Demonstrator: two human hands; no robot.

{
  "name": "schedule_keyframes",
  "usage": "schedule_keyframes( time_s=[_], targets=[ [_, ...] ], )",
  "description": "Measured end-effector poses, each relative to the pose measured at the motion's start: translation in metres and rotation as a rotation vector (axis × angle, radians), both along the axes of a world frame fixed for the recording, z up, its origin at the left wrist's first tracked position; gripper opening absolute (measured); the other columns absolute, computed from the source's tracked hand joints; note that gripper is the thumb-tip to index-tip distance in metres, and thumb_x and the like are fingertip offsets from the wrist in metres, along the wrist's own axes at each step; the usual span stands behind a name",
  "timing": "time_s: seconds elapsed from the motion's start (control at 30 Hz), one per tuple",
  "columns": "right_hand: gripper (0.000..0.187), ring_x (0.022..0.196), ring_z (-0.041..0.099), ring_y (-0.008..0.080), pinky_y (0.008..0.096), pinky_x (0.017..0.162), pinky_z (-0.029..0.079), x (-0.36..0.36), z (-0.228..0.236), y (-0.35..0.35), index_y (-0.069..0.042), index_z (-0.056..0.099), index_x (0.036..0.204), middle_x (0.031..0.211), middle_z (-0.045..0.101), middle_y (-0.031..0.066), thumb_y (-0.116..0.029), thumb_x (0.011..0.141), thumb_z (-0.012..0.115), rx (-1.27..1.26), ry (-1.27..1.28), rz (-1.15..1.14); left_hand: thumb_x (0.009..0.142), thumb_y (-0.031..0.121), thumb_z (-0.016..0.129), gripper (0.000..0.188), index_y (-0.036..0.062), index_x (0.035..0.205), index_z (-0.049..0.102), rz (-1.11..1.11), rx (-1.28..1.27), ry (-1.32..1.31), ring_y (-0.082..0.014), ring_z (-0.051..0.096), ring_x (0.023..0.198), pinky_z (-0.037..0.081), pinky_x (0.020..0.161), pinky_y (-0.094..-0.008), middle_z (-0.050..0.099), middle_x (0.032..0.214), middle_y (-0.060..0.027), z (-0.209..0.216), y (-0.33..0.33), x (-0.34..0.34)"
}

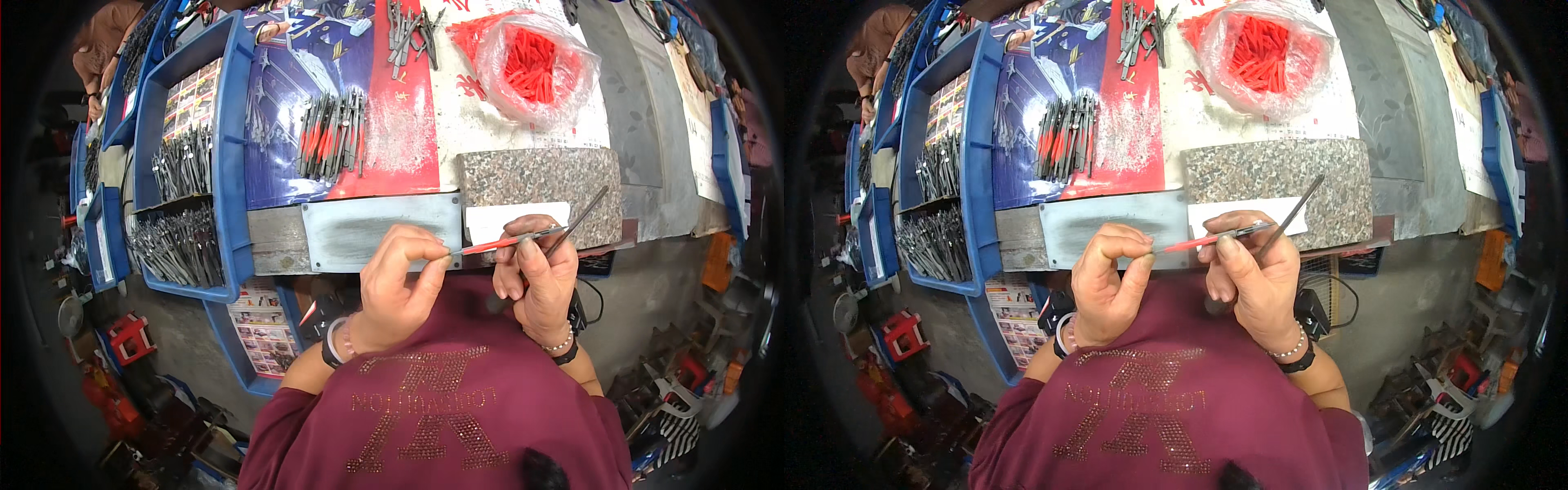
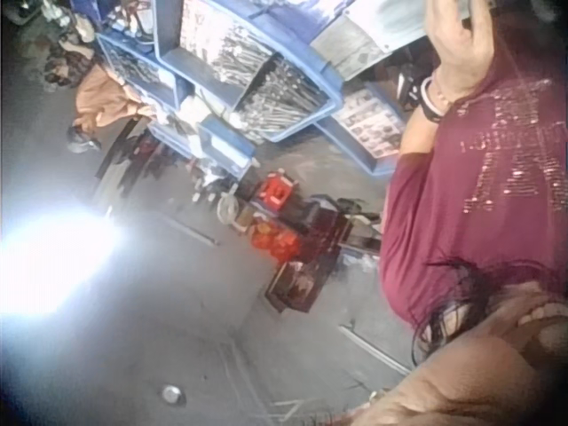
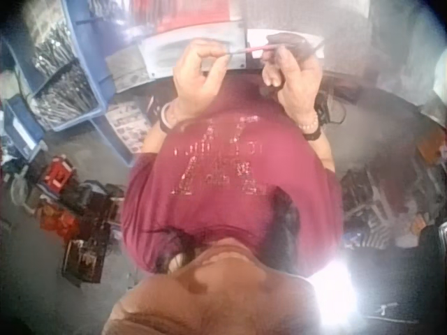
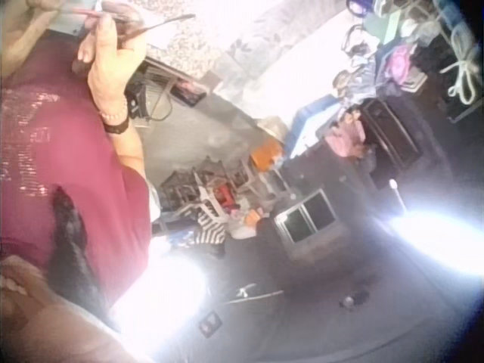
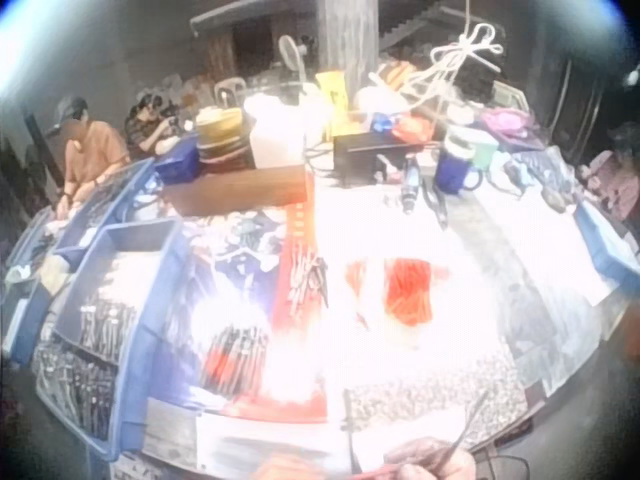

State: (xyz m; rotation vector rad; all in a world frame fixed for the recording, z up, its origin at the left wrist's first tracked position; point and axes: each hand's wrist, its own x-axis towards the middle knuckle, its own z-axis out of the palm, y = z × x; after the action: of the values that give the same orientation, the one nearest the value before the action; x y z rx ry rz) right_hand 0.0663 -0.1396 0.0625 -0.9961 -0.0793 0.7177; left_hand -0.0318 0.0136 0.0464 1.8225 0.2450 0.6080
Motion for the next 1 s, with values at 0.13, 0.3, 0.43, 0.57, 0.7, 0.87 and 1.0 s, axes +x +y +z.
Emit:
schedule_keyframes(
  time_s=[0.13, 0.3, 0.43, 0.57, 0.7, 0.87, 1.0],
  targets=[
    [0.019, 0.048, 0.044, 0.0058, 0.0216, 0.045, 0.039, -0.001, 0.002, 0.001, 0.004, 0.056, 0.107, 0.077, 0.060, 0.0098, -0.010, 0.095, 0.058, -0.055, 0.011, -0.010, 0.078, -0.007, 0.066, 0.018, -0.0010, 0.093, 0.059, -0.031, -0.024, 0.043, -0.0259, 0.061, 0.078, 0.050, 0.069, -0.0323, 0.061, 0.087, -0.0134, 0.002, -0.002, -0.002],
    [0.013, 0.053, 0.047, 0.0032, 0.0185, 0.047, 0.038, -0.005, 0.004, 0.003, 0.002, 0.059, 0.100, 0.074, 0.059, 0.0029, -0.010, 0.093, 0.061, -0.223, -0.111, 0.089, 0.088, -0.003, 0.061, 0.029, -0.0011, 0.115, 0.052, -0.203, -0.141, 0.127, -0.0180, 0.065, 0.083, 0.052, 0.073, -0.0293, 0.063, 0.092, -0.0117, 0.012, -0.014, 0.004],
    [0.012, 0.057, 0.050, 0.0032, 0.0197, 0.049, 0.038, -0.004, 0.001, 0.004, 0.001, 0.060, 0.093, 0.070, 0.057, -0.0001, -0.008, 0.090, 0.065, -0.336, -0.383, 0.088, 0.093, -0.006, 0.050, 0.029, -0.0017, 0.122, 0.047, -0.263, -0.299, 0.119, -0.0151, 0.065, 0.080, 0.052, 0.073, -0.0268, 0.064, 0.089, -0.0117, 0.015, -0.021, 0.012],
    [0.014, 0.051, 0.051, 0.0137, 0.0272, 0.048, 0.040, 0.000, -0.011, 0.005, 0.002, 0.057, 0.090, 0.067, 0.054, 0.0064, -0.009, 0.088, 0.066, -0.499, -1.009, -0.071, 0.096, -0.003, 0.045, 0.027, -0.0028, 0.123, 0.045, -0.233, -0.395, 0.059, -0.0110, 0.062, 0.078, 0.050, 0.070, -0.0248, 0.063, 0.088, -0.0105, 0.010, -0.032, 0.016],
    [0.013, 0.050, 0.052, 0.0283, 0.0345, 0.047, 0.043, -0.003, -0.019, 0.011, 0.000, 0.055, 0.089, 0.067, 0.050, 0.0117, -0.011, 0.090, 0.062, -0.662, -1.228, -0.125, 0.098, -0.001, 0.043, 0.026, -0.0032, 0.124, 0.043, -0.214, -0.557, 0.099, -0.0070, 0.057, 0.077, 0.048, 0.068, -0.0225, 0.062, 0.090, -0.0074, 0.005, -0.041, 0.014],
    [0.012, 0.053, 0.056, 0.0254, 0.0340, 0.049, 0.044, 0.000, -0.009, 0.007, -0.001, 0.056, 0.089, 0.071, 0.054, 0.0118, -0.012, 0.092, 0.058, -0.596, -0.821, 0.053, 0.100, 0.002, 0.041, 0.027, -0.0030, 0.126, 0.040, -0.215, -0.660, 0.069, -0.0060, 0.052, 0.079, 0.045, 0.071, -0.0215, 0.059, 0.095, -0.0052, 0.003, -0.042, 0.014],
    [0.009, 0.053, 0.057, 0.0216, 0.0312, 0.048, 0.044, 0.002, -0.006, 0.009, -0.002, 0.057, 0.089, 0.073, 0.056, 0.0112, -0.008, 0.088, 0.063, -0.562, -0.974, -0.064, 0.101, 0.004, 0.040, 0.029, -0.0028, 0.129, 0.037, -0.238, -0.755, -0.001, -0.0054, 0.050, 0.080, 0.044, 0.074, -0.0206, 0.056, 0.097, -0.0049, 0.007, -0.042, 0.013]
  ],
)
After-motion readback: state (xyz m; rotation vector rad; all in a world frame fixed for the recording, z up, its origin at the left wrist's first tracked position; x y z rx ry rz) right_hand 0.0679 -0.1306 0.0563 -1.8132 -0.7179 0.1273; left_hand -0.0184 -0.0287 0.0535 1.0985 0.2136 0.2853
